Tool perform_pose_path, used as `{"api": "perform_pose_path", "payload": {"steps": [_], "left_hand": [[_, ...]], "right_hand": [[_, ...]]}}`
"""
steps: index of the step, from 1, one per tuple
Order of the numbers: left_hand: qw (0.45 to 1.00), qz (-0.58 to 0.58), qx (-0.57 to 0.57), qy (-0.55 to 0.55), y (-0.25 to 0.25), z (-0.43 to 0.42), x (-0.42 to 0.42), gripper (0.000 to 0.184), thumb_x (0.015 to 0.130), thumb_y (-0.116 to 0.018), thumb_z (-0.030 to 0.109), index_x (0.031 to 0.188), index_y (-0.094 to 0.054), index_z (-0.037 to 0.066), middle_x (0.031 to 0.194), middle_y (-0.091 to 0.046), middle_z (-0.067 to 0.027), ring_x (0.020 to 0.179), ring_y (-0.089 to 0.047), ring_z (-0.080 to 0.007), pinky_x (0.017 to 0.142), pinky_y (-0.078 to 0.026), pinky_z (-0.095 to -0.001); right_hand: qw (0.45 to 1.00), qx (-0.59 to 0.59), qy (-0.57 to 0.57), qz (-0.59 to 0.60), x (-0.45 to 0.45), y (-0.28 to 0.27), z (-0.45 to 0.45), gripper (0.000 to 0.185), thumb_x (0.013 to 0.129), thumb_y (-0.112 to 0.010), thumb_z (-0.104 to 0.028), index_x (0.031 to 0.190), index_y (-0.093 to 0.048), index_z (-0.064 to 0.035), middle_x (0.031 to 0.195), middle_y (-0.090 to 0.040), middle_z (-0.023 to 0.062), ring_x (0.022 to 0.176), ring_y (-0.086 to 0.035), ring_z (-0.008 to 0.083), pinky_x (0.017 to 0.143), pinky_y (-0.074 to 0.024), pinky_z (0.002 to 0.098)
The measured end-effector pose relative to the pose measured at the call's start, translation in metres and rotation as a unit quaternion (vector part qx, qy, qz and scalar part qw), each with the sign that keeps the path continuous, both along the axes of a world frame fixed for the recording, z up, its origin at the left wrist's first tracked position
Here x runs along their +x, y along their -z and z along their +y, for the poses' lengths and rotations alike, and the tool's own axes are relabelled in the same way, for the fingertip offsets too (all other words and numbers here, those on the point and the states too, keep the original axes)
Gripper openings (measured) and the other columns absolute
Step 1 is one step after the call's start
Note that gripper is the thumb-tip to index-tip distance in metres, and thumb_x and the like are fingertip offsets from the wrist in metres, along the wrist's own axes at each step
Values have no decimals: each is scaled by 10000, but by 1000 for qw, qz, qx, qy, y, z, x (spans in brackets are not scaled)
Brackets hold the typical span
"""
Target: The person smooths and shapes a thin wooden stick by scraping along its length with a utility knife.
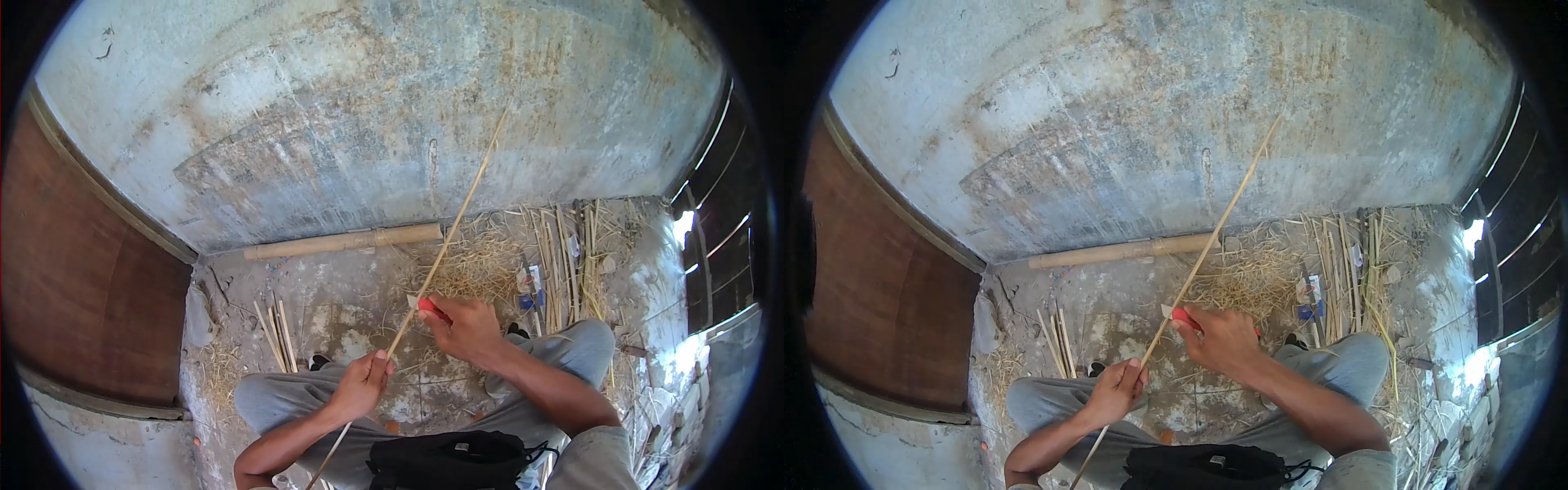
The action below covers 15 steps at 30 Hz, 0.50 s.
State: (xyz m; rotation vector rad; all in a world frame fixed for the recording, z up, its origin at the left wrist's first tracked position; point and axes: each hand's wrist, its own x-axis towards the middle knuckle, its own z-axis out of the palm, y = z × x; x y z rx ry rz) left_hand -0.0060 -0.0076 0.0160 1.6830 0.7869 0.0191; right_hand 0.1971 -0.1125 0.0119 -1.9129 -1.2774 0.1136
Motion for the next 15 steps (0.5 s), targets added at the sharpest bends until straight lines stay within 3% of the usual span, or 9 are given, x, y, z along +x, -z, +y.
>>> {"api": "perform_pose_path", "payload": {"steps": [8, 15], "left_hand": [[998, -3, 66, 0, 0, -5, -11, 458, 1052, -356, 398, 822, -536, 46, 614, -448, 12, 550, -441, -84, 521, -378, -263], [999, -9, 20, -28, -3, -13, -22, 475, 1050, -358, 419, 824, -532, 39, 608, -442, 11, 537, -428, -82, 507, -375, -261]], "right_hand": [[999, 28, -44, -13, 1, -1, -2, 258, 882, -659, -288, 988, -651, -53, 651, -648, 107, 541, -644, 296, 469, -493, 409], [998, 39, -43, -37, -4, 1, -3, 280, 895, -640, -311, 999, -655, -52, 664, -656, 110, 550, -649, 298, 469, -498, 414]]}}
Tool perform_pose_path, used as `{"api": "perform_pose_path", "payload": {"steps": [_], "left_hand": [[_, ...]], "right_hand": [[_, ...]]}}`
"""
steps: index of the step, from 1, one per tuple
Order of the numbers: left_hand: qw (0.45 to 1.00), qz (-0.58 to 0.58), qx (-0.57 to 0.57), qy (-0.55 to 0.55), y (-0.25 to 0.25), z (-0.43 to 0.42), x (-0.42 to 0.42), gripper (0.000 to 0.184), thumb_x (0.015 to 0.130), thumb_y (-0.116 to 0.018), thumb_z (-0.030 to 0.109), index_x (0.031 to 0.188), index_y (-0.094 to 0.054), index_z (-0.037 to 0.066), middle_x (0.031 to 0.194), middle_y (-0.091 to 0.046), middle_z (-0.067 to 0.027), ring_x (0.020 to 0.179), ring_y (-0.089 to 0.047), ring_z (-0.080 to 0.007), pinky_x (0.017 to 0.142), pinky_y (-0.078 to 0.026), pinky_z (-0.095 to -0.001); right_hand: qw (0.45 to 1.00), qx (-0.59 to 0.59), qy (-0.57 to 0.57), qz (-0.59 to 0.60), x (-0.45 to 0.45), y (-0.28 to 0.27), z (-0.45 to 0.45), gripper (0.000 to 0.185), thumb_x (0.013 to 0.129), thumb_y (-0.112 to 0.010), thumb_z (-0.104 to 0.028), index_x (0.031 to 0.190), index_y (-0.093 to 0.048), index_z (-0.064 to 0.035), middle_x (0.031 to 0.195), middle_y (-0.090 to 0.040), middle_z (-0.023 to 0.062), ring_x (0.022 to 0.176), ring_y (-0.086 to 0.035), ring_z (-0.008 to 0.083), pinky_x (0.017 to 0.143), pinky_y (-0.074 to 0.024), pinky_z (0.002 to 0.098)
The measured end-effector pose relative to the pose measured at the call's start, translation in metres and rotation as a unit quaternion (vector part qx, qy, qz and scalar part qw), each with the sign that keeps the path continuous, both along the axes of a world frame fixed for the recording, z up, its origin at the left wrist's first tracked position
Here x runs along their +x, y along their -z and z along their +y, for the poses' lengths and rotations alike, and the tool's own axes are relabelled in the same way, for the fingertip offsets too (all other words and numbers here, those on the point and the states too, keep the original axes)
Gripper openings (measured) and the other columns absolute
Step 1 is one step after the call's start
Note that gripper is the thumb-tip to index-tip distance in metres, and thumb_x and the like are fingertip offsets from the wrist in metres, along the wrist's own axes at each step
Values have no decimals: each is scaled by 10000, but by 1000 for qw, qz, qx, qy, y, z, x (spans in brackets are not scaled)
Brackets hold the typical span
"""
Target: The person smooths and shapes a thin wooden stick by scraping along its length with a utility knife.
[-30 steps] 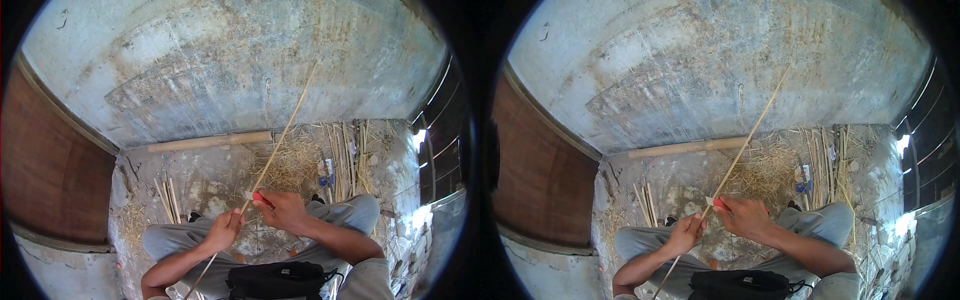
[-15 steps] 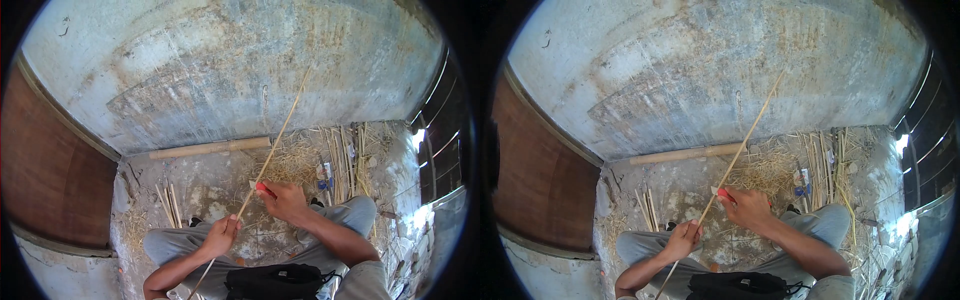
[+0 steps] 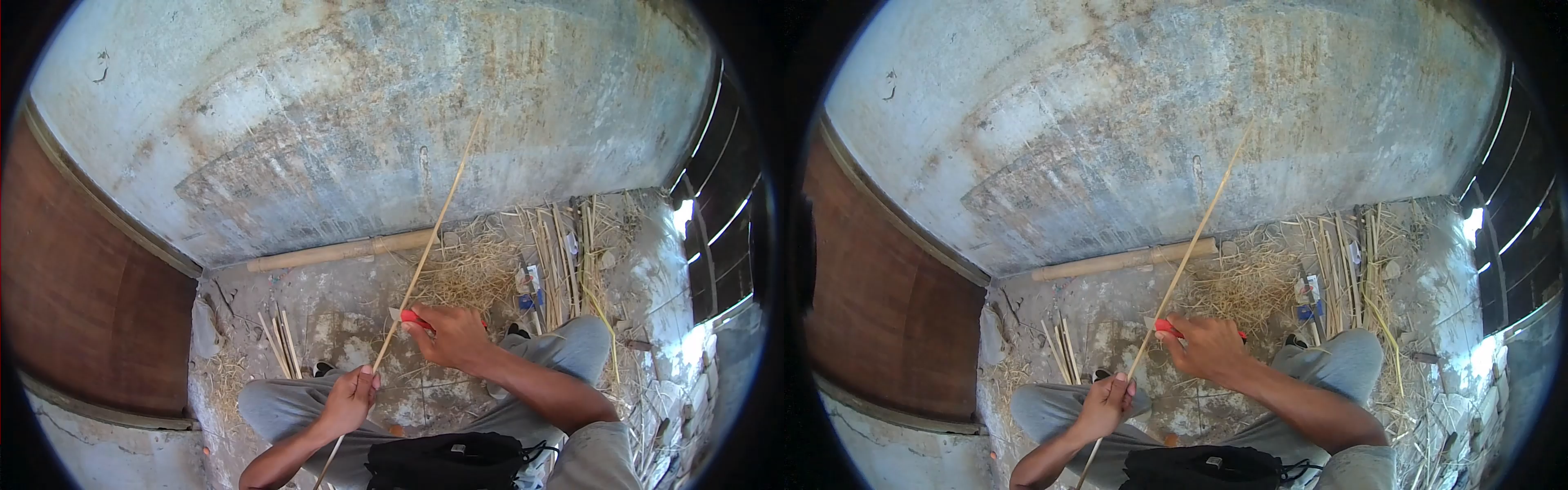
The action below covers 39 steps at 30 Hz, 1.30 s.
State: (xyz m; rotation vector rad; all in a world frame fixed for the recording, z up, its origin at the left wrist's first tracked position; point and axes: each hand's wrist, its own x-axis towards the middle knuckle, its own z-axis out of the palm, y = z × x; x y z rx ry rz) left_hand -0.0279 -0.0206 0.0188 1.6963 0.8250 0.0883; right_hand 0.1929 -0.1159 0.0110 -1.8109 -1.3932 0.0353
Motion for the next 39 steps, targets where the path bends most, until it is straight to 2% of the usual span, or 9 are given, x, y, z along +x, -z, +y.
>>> {"api": "perform_pose_path", "payload": {"steps": [6, 17, 21, 23, 30, 32, 33, 35, 39], "left_hand": [[1000, 0, 14, 0, -2, -7, -10, 447, 1060, -335, 364, 844, -532, 27, 582, -451, -3, 522, -444, -102, 504, -373, -290], [995, 64, 79, 5, -16, -20, -44, 403, 1057, -355, 320, 888, -540, 5, 576, -470, -57, 515, -461, -145, 507, -394, -337], [994, 66, 89, 12, -21, -25, -52, 396, 1058, -353, 315, 895, -546, 11, 571, -468, -53, 510, -458, -146, 507, -397, -333], [992, 71, 104, 13, -23, -31, -61, 434, 1060, -339, 370, 878, -527, 24, 568, -411, 16, 501, -384, -88, 476, -337, -271], [995, 84, 62, -10, -12, -37, -95, 411, 1064, -328, 320, 854, -527, 27, 567, -439, 9, 506, -409, -83, 485, -354, -265], [994, 81, 67, -15, -4, -42, -115, 315, 1017, -483, 268, 869, -597, 15, 556, -517, -54, 487, -490, -127, 485, -409, -310], [994, 81, 68, -14, -2, -45, -122, 315, 1017, -483, 268, 869, -597, 15, 556, -517, -54, 487, -490, -127, 485, -409, -310], [989, 51, 137, -23, 5, -49, -133, 468, 1033, -392, 426, 818, -534, 35, 542, -397, 14, 495, -375, -88, 468, -332, -280], [993, 51, 98, -37, -13, -54, -136, 469, 1034, -387, 429, 813, -531, 41, 546, -402, 22, 500, -379, -86, 471, -334, -278]], "right_hand": [[1000, -18, 11, 9, 4, -9, 0, 252, 879, -666, -303, 998, -692, -83, 639, -645, 100, 550, -650, 275, 482, -490, 392], [998, -35, 44, 33, 12, -12, 4, 297, 903, -614, -362, 967, -681, -80, 648, -655, 128, 595, -661, 353, 535, -513, 466], [998, -16, 40, 34, 17, -10, 5, 315, 905, -606, -370, 1016, -692, -88, 661, -661, 131, 609, -662, 363, 554, -520, 473], [991, -81, 85, 64, 29, -13, 6, 329, 903, -603, -371, 1053, -694, -92, 674, -668, 129, 618, -665, 363, 570, -528, 466], [995, -38, 85, 47, 33, -7, 11, 320, 901, -602, -377, 1031, -705, -103, 679, -669, 134, 626, -664, 364, 601, -537, 463], [981, -56, 159, 98, 55, -14, 11, 301, 895, -609, -376, 1011, -710, -117, 668, -663, 128, 619, -659, 363, 595, -535, 464], [981, -55, 160, 98, 56, -9, 10, 301, 895, -609, -376, 1011, -710, -117, 668, -663, 128, 619, -659, 363, 595, -535, 464], [987, -11, 160, 28, 56, 1, 13, 290, 893, -613, -375, 995, -711, -122, 666, -660, 121, 630, -657, 364, 606, -534, 467], [986, -68, 141, 49, 47, -2, 15, 288, 891, -614, -376, 977, -710, -118, 670, -659, 122, 659, -659, 365, 633, -536, 471]]}}
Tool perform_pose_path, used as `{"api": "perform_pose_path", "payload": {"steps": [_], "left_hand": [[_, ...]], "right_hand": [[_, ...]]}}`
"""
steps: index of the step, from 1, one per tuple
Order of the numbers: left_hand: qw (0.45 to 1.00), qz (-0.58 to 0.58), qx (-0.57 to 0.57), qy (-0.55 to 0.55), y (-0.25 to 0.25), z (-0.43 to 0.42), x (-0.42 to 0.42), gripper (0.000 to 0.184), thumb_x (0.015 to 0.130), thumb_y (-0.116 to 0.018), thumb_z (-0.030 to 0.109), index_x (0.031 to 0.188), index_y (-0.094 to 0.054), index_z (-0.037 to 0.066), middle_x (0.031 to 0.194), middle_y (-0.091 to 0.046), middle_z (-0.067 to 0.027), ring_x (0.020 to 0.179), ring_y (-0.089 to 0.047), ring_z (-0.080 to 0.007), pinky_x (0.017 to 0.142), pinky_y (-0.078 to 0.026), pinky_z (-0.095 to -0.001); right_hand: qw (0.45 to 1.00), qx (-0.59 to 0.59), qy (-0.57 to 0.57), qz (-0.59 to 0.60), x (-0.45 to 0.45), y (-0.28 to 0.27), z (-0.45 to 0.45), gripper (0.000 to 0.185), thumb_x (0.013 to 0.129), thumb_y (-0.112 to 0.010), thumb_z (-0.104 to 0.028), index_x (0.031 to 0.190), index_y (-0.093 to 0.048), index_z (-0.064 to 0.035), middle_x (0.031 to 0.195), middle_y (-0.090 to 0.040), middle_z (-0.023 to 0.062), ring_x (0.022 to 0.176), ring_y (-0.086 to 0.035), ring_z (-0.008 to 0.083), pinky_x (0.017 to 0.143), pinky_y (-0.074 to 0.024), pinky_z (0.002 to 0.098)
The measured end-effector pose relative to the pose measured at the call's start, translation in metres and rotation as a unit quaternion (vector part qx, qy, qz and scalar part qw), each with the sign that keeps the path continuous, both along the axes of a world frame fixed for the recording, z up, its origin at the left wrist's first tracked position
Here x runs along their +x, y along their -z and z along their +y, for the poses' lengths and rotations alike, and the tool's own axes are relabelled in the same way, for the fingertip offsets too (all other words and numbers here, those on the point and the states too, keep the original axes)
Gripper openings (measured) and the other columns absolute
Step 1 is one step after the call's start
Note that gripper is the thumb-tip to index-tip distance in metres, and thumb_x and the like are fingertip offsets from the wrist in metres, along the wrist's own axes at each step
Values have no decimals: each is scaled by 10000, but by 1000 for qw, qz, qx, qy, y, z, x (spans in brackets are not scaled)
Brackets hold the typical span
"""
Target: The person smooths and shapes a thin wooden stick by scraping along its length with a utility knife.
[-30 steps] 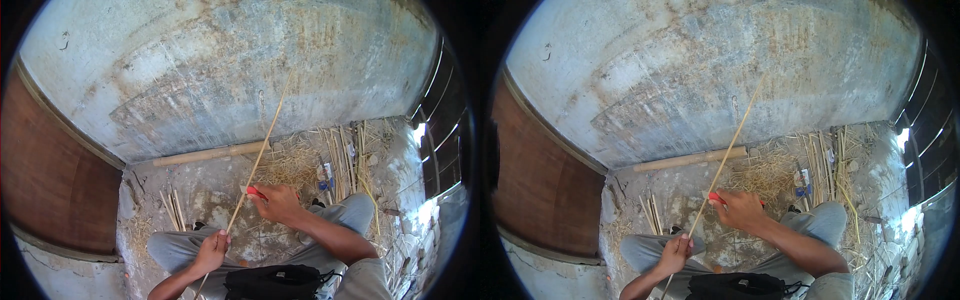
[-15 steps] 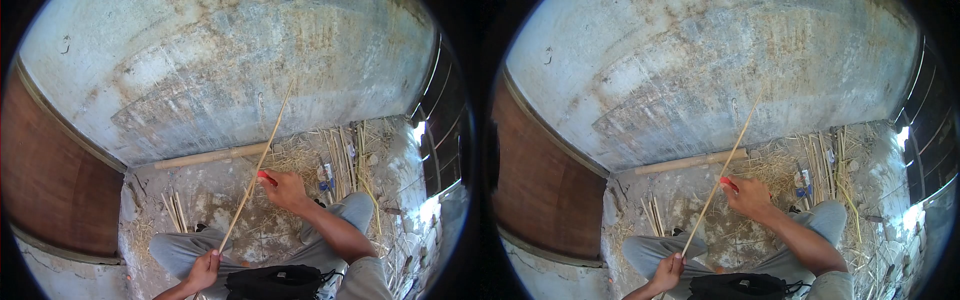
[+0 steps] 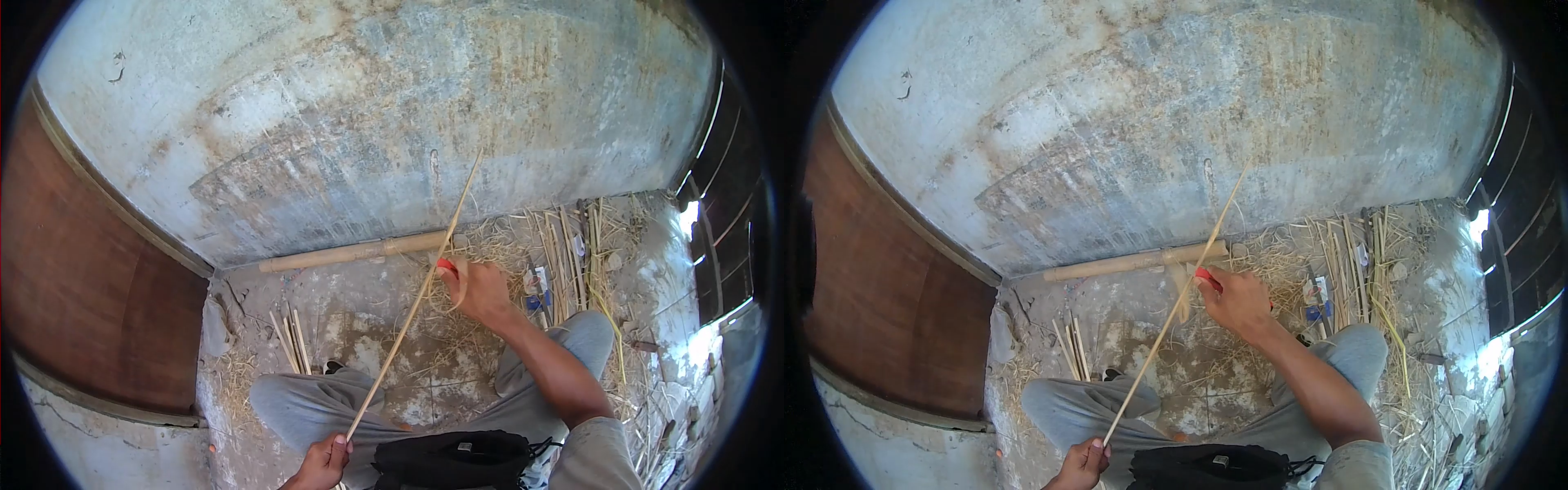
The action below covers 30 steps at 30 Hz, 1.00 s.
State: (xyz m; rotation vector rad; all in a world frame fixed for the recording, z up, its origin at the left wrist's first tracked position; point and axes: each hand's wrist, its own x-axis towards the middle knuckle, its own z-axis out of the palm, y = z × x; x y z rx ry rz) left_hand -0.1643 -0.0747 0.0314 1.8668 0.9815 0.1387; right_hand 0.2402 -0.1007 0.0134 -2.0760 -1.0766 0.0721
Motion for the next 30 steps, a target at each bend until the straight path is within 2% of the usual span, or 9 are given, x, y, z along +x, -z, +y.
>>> {"api": "perform_pose_path", "payload": {"steps": [5, 12, 18, 20, 21, 23, 27, 29, 30], "left_hand": [[999, -1, -52, -7, -15, -5, -6, 494, 1037, -367, 443, 769, -510, 52, 542, -396, 23, 496, -381, -83, 470, -332, -276], [995, -8, -97, -12, -23, -7, -24, 499, 1039, -365, 446, 735, -475, 66, 542, -395, 28, 489, -368, -83, 463, -322, -278], [999, 32, 26, 10, -24, -12, -32, 486, 1044, -359, 419, 758, -469, 41, 542, -399, -1, 486, -391, -110, 462, -341, -305], [986, 15, 165, 38, -22, -14, -31, 474, 1045, -361, 402, 780, -489, 29, 546, -416, -19, 492, -412, -124, 463, -358, -325], [985, 15, 165, 39, -25, -16, -32, 474, 1045, -361, 402, 780, -489, 29, 546, -416, -19, 492, -412, -124, 463, -358, -325], [998, 53, 19, 2, -30, -17, -33, 455, 1047, -353, 375, 803, -514, 27, 555, -452, -55, 484, -445, -168, 468, -378, -351], [994, 38, -100, -25, -13, -20, -45, 432, 1049, -344, 342, 817, -524, 26, 573, -481, -100, 483, -476, -225, 480, -398, -379], [994, 52, 88, 34, -22, -27, -39, 406, 1051, -348, 313, 824, -520, 23, 583, -488, -127, 481, -479, -258, 484, -401, -392], [994, 53, 89, 36, -23, -31, -40, 406, 1051, -348, 313, 824, -520, 23, 583, -488, -127, 481, -479, -258, 484, -401, -392]], "right_hand": [[998, 16, 57, -32, 20, 7, 5, 272, 882, -623, -360, 946, -706, -109, 658, -658, 133, 636, -660, 370, 621, -537, 473], [1000, 2, 24, -5, 17, 10, 7, 270, 874, -636, -358, 984, -737, -133, 639, -635, 141, 640, -653, 360, 640, -534, 446], [998, -20, 32, -41, 12, 17, 11, 269, 873, -625, -372, 1001, -740, -166, 672, -663, 122, 647, -656, 346, 695, -541, 456], [998, -42, 21, -41, 12, 18, 12, 291, 878, -609, -390, 1015, -736, -166, 700, -675, 116, 686, -660, 346, 712, -541, 467], [998, -42, 21, -40, 11, 18, 12, 291, 878, -609, -390, 1015, -736, -166, 700, -675, 116, 686, -660, 346, 712, -541, 467], [998, -45, 17, -29, 10, 15, 12, 302, 881, -599, -399, 1018, -733, -164, 719, -681, 112, 724, -660, 354, 728, -538, 486], [998, -57, 6, 9, 11, 11, 11, 297, 881, -596, -391, 1005, -735, -159, 724, -682, 118, 739, -663, 356, 732, -539, 486], [998, -50, 33, -19, 16, 14, 11, 310, 892, -585, -388, 1021, -737, -151, 724, -677, 143, 715, -670, 344, 708, -536, 469], [998, -49, 35, -18, 28, 13, 10, 310, 892, -585, -388, 1021, -737, -151, 724, -677, 143, 715, -670, 344, 708, -536, 469]]}}
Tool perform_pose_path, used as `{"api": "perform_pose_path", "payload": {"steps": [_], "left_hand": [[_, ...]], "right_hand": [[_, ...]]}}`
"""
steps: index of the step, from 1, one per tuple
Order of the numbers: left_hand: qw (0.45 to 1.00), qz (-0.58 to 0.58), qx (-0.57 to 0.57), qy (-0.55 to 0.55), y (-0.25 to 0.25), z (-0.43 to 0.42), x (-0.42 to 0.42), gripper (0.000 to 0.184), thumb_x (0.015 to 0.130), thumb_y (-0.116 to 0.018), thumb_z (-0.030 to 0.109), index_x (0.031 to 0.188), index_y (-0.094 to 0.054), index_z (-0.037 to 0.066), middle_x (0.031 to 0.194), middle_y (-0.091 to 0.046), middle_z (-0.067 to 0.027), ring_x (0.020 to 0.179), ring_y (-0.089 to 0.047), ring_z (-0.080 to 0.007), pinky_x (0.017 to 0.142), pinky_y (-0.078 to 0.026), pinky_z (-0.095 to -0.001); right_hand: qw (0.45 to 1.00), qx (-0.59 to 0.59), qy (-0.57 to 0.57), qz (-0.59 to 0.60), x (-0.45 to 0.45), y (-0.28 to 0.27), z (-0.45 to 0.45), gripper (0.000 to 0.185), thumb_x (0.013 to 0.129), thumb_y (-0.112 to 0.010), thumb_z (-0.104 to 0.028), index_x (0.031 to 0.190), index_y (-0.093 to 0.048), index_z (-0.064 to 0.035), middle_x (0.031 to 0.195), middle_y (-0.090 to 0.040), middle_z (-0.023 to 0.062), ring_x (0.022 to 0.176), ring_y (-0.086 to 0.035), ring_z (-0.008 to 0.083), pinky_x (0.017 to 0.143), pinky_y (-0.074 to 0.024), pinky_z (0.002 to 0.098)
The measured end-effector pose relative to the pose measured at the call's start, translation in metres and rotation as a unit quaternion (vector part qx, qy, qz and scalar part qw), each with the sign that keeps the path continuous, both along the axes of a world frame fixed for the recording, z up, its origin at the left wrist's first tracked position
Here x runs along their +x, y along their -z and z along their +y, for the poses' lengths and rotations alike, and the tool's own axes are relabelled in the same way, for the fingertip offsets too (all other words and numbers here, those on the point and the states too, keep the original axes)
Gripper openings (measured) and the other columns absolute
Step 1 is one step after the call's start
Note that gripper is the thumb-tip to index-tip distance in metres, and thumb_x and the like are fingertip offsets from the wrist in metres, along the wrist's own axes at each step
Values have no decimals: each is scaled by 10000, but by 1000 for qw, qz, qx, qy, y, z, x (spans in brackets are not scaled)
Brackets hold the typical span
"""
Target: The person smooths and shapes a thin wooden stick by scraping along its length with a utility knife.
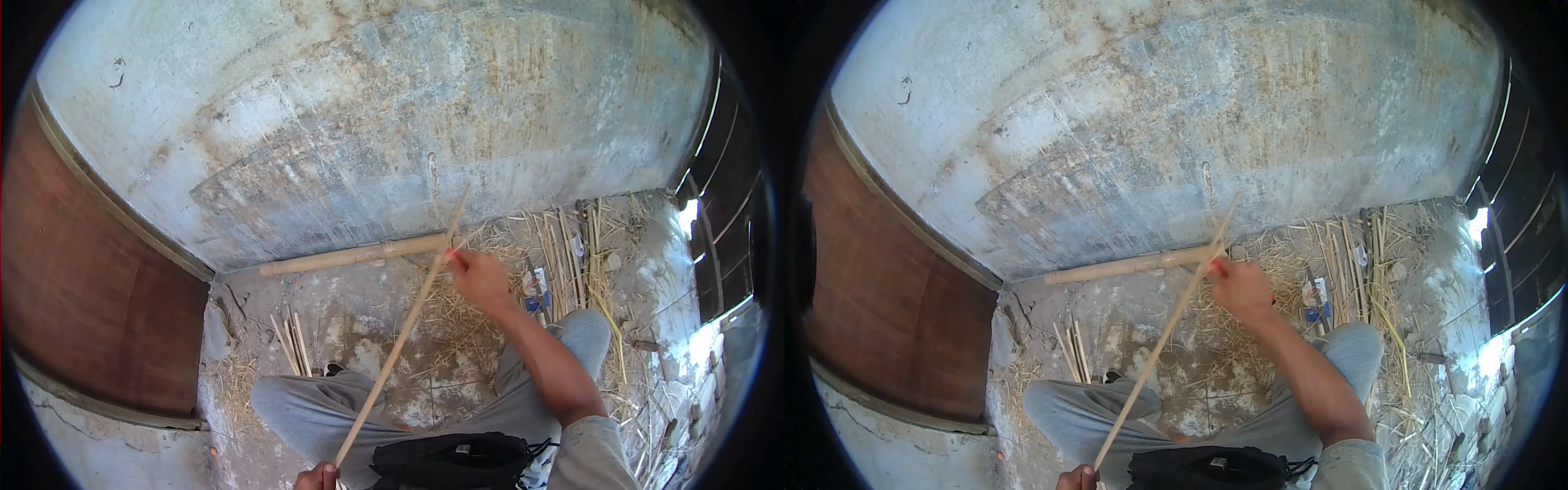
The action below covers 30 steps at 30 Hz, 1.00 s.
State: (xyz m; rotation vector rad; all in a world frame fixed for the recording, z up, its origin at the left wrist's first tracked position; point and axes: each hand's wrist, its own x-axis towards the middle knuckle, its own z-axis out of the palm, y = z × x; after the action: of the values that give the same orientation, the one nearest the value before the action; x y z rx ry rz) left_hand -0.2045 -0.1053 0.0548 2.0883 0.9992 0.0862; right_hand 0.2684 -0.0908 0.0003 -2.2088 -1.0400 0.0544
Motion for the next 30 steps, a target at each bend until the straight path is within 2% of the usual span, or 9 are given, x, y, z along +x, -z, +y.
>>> {"api": "perform_pose_path", "payload": {"steps": [2, 7, 9, 12, 14, 18, 23, 26, 30], "left_hand": [[999, 9, 28, 19, -1, -8, -13, 405, 1050, -359, 309, 825, -526, 17, 578, -492, -132, 481, -483, -270, 485, -401, -395], [994, 18, 109, 20, -5, -19, -30, 430, 1048, -366, 321, 853, -570, -2, 583, -504, -163, 495, -515, -310, 497, -411, -403], [997, 33, 73, 8, 3, -13, -40, 433, 1048, -367, 325, 852, -571, -4, 578, -505, -164, 494, -520, -315, 495, -412, -405], [997, 32, 70, -1, 11, -12, -44, 425, 1046, -377, 329, 855, -573, 4, 559, -499, -161, 476, -522, -328, 472, -404, -412], [995, 5, 100, 0, 15, -9, -42, 412, 1046, -382, 329, 861, -576, 17, 547, -489, -158, 448, -501, -330, 447, -389, -413], [991, -40, 125, -6, 15, -7, -34, 353, 1040, -412, 279, 878, -583, 16, 543, -492, -155, 425, -490, -312, 431, -384, -399], [976, -67, 208, 3, 19, -3, -28, 253, 1008, -487, 200, 925, -613, -3, 560, -520, -156, 436, -506, -318, 433, -404, -396], [970, -76, 232, 7, 26, 1, -30, 221, 988, -528, 184, 939, -629, -6, 564, -530, -151, 437, -509, -312, 432, -413, -391], [978, -41, 205, -24, 22, 0, -31, 185, 940, -617, 188, 931, -655, 7, 551, -532, -117, 431, -508, -257, 432, -415, -371]], "right_hand": [[992, 28, 98, 77, 29, -3, -4, 343, 911, -568, -392, 1060, -725, -126, 719, -666, 173, 694, -671, 335, 680, -521, 440], [990, 46, 68, 116, 25, 4, -4, 348, 911, -569, -374, 1057, -716, -94, 769, -664, 209, 753, -661, 379, 701, -522, 452], [990, 65, 44, 118, 17, 5, -2, 350, 918, -566, -367, 1069, -713, -89, 763, -660, 210, 732, -655, 382, 696, -514, 444], [983, 74, 40, 165, 15, 0, -1, 359, 922, -579, -352, 1112, -698, -72, 700, -634, 179, 624, -617, 302, 626, -483, 400], [970, 132, -16, 202, 12, -4, -1, 436, 951, -583, -390, 1153, -674, -15, 594, -498, 27, 560, -410, 120, 530, -374, 330], [947, 126, -85, 283, -3, -5, 2, 470, 963, -578, -416, 1134, -682, 9, 605, -448, -43, 552, -387, 83, 510, -349, 293], [811, 175, -148, 538, -18, -8, 0, 240, 961, -623, -294, 916, -624, -58, 608, -431, -73, 497, -374, 13, 440, -305, 202], [775, 219, -138, 576, -23, -11, -3, 209, 956, -635, -256, 870, -603, -68, 605, -453, -67, 464, -379, 20, 414, -302, 205], [787, 220, -125, 563, -23, -8, -1, 208, 956, -633, -245, 854, -589, -70, 602, -455, -63, 456, -384, 24, 414, -308, 207]]}}
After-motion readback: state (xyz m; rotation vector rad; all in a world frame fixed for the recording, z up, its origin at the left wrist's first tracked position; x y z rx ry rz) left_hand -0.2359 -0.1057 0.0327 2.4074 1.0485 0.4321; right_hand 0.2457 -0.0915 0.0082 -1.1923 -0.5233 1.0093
